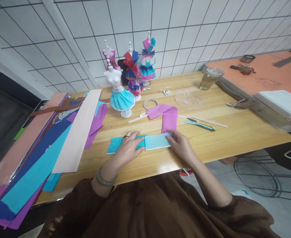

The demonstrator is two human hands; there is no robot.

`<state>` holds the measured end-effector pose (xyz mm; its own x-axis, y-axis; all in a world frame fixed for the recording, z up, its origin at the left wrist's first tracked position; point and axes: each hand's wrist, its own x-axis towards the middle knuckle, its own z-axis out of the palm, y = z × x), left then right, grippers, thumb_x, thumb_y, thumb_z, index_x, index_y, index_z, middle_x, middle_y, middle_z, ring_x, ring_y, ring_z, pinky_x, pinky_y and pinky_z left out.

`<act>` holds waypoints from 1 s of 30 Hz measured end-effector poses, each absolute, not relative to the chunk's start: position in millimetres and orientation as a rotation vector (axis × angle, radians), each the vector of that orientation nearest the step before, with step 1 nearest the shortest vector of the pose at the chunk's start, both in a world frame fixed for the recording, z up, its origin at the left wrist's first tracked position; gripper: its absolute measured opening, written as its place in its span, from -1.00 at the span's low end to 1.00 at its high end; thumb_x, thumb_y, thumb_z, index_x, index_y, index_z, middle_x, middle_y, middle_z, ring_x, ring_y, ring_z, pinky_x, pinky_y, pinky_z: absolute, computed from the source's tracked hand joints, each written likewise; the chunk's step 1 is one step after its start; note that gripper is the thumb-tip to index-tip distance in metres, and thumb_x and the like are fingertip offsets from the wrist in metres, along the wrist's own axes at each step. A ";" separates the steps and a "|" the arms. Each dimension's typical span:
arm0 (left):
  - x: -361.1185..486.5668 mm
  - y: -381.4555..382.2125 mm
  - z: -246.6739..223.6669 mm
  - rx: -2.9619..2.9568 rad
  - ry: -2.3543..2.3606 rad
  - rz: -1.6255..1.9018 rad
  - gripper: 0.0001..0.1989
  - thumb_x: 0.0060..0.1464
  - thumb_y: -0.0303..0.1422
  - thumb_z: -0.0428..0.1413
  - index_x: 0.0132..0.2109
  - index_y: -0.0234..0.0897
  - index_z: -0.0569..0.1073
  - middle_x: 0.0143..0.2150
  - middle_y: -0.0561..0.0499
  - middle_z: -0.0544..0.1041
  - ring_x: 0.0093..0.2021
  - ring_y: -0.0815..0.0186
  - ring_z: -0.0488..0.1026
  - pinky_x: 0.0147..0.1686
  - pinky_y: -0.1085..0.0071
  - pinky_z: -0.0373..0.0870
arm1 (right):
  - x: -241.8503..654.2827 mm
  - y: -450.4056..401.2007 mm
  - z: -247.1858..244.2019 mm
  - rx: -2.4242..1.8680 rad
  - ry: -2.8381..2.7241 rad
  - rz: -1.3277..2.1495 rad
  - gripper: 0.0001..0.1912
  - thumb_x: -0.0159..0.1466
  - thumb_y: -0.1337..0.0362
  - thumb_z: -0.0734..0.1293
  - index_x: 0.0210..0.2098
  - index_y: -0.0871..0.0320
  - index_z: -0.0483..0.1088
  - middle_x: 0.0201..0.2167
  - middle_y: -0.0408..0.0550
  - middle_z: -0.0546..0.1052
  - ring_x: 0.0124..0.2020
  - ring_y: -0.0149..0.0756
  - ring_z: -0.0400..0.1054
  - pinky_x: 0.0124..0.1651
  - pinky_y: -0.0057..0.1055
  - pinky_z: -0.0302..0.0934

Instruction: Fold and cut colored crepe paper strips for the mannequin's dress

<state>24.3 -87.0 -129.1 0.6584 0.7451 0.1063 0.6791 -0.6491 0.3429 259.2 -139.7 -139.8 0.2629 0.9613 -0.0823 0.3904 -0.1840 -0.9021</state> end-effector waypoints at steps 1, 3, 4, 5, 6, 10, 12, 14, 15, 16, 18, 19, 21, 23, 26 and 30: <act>24.4 -86.8 -129.3 2.596 1.146 0.354 -0.60 0.06 -0.24 0.08 0.05 -0.19 0.34 0.16 -0.09 0.23 0.15 0.11 0.12 0.12 0.16 0.10 | 259.9 -139.2 -139.9 -1.723 -1.250 0.892 -0.50 0.17 0.03 0.27 0.01 0.19 0.31 -0.63 -0.28 0.19 -0.71 -0.51 0.07 -0.69 -0.50 -0.05; 24.6 -86.6 -129.7 2.583 1.148 0.369 -0.59 0.05 -0.24 0.09 0.06 -0.20 0.31 0.16 -0.08 0.24 0.15 0.13 0.12 0.12 0.17 0.11 | 260.8 -138.2 -139.7 -1.717 -1.256 0.889 -0.50 0.17 0.03 0.27 0.01 0.20 0.30 -0.63 -0.28 0.19 -0.70 -0.51 0.07 -0.68 -0.50 -0.05; 24.7 -86.6 -129.9 2.580 1.147 0.374 -0.59 0.05 -0.24 0.09 0.06 -0.21 0.31 0.15 -0.08 0.25 0.15 0.13 0.13 0.12 0.18 0.11 | 261.1 -137.8 -139.7 -1.716 -1.259 0.883 -0.50 0.17 0.03 0.26 0.01 0.20 0.30 -0.63 -0.28 0.19 -0.70 -0.50 0.06 -0.68 -0.50 -0.05; 24.7 -86.6 -130.2 2.577 1.147 0.378 -0.59 0.04 -0.24 0.10 0.05 -0.21 0.31 0.15 -0.08 0.25 0.14 0.13 0.13 0.12 0.18 0.11 | 261.4 -137.6 -139.9 -1.718 -1.263 0.874 -0.50 0.18 0.03 0.26 0.01 0.20 0.31 -0.63 -0.28 0.19 -0.70 -0.50 0.07 -0.67 -0.49 -0.04; 24.7 -86.7 -130.4 2.576 1.148 0.381 -0.59 0.04 -0.24 0.10 0.05 -0.22 0.31 0.14 -0.08 0.25 0.14 0.13 0.13 0.12 0.18 0.11 | 261.6 -137.3 -140.1 -1.725 -1.269 0.865 -0.51 0.18 0.03 0.26 0.01 0.20 0.31 -0.63 -0.27 0.19 -0.70 -0.50 0.07 -0.67 -0.49 -0.04; 24.3 -87.0 -130.6 2.577 1.140 0.388 -0.61 0.05 -0.24 0.09 0.04 -0.19 0.32 0.14 -0.08 0.24 0.14 0.12 0.13 0.11 0.17 0.11 | 262.5 -136.7 -141.0 -1.765 -1.291 0.838 -0.52 0.18 0.05 0.26 0.01 0.19 0.31 -0.62 -0.26 0.21 -0.69 -0.49 0.09 -0.65 -0.49 -0.02; 24.2 -87.1 -130.1 2.582 1.127 0.394 -0.63 0.06 -0.24 0.08 0.03 -0.16 0.34 0.15 -0.08 0.23 0.14 0.12 0.12 0.11 0.16 0.12 | 262.7 -136.6 -140.8 -1.777 -1.301 0.830 -0.53 0.19 0.05 0.25 0.01 0.17 0.31 -0.61 -0.26 0.22 -0.69 -0.49 0.10 -0.64 -0.48 -0.02; 24.3 -87.1 -129.1 2.588 1.112 0.396 -0.66 0.07 -0.25 0.08 0.02 -0.14 0.36 0.15 -0.08 0.23 0.13 0.12 0.12 0.10 0.14 0.12 | 262.8 -136.5 -140.4 -1.788 -1.314 0.814 -0.55 0.19 0.06 0.25 0.01 0.16 0.32 -0.61 -0.26 0.22 -0.69 -0.48 0.10 -0.63 -0.48 -0.01; 24.4 -87.1 -128.4 2.590 1.103 0.395 -0.67 0.07 -0.25 0.08 0.01 -0.13 0.38 0.15 -0.08 0.23 0.13 0.12 0.12 0.10 0.14 0.12 | 262.9 -136.5 -140.2 -1.795 -1.324 0.802 -0.55 0.20 0.06 0.25 0.00 0.16 0.32 -0.62 -0.26 0.23 -0.68 -0.48 0.11 -0.62 -0.48 -0.01; 24.6 -87.0 -127.7 2.592 1.097 0.394 -0.68 0.07 -0.26 0.08 0.00 -0.13 0.39 0.14 -0.08 0.23 0.13 0.12 0.12 0.10 0.14 0.13 | 263.0 -136.5 -140.1 -1.802 -1.333 0.789 -0.56 0.20 0.07 0.24 0.00 0.15 0.32 -0.62 -0.26 0.23 -0.68 -0.47 0.12 -0.61 -0.48 0.00; 25.1 -86.9 -126.3 2.598 1.081 0.392 -0.70 0.08 -0.27 0.07 -0.02 -0.12 0.42 0.14 -0.08 0.23 0.12 0.12 0.12 0.09 0.14 0.14 | 263.3 -136.3 -140.1 -1.816 -1.348 0.767 -0.57 0.20 0.07 0.24 0.00 0.15 0.33 -0.62 -0.25 0.25 -0.67 -0.46 0.14 -0.60 -0.47 0.01; 25.3 -86.7 -125.7 2.601 1.070 0.392 -0.72 0.08 -0.27 0.07 -0.03 -0.12 0.43 0.14 -0.08 0.23 0.11 0.13 0.13 0.09 0.14 0.14 | 263.5 -136.1 -140.2 -1.821 -1.353 0.761 -0.56 0.20 0.07 0.24 0.00 0.15 0.33 -0.62 -0.25 0.25 -0.66 -0.45 0.14 -0.59 -0.46 0.01; 25.9 -86.4 -124.8 2.611 1.048 0.388 -0.73 0.08 -0.28 0.07 -0.05 -0.11 0.46 0.14 -0.07 0.24 0.11 0.13 0.13 0.08 0.15 0.16 | 263.8 -135.4 -140.6 -1.829 -1.360 0.752 -0.56 0.20 0.07 0.23 0.01 0.15 0.33 -0.62 -0.24 0.27 -0.67 -0.45 0.13 -0.59 -0.46 0.01; 26.4 -85.8 -124.2 2.617 1.028 0.380 -0.75 0.09 -0.28 0.07 -0.07 -0.11 0.48 0.13 -0.06 0.25 0.10 0.14 0.14 0.07 0.16 0.17 | 264.1 -134.7 -140.8 -1.836 -1.382 0.743 -0.55 0.20 0.06 0.23 0.01 0.16 0.33 -0.61 -0.23 0.29 -0.68 -0.45 0.13 -0.58 -0.45 0.03; 26.8 -84.7 -124.0 2.616 1.009 0.363 -0.77 0.09 -0.29 0.06 -0.10 -0.09 0.50 0.11 -0.05 0.27 0.08 0.14 0.15 0.06 0.16 0.17 | 264.3 -134.1 -140.2 -1.840 -1.423 0.724 -0.54 0.20 0.05 0.22 0.01 0.18 0.33 -0.60 -0.20 0.33 -0.67 -0.44 0.14 -0.57 -0.43 0.06; 26.7 -83.9 -124.8 2.603 1.008 0.358 -0.78 0.09 -0.29 0.06 -0.12 -0.09 0.51 0.09 -0.05 0.30 0.08 0.15 0.15 0.06 0.16 0.17 | 264.6 -134.3 -138.8 -1.857 -1.451 0.721 -0.53 0.21 0.05 0.21 0.02 0.18 0.32 -0.61 -0.18 0.35 -0.66 -0.41 0.17 -0.55 -0.42 0.08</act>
<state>26.7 -83.9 -124.8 0.7187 0.6859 0.1140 0.6040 -0.6970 0.3864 264.6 -134.3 -138.8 0.2311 0.9726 -0.0237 0.6058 -0.1629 -0.7788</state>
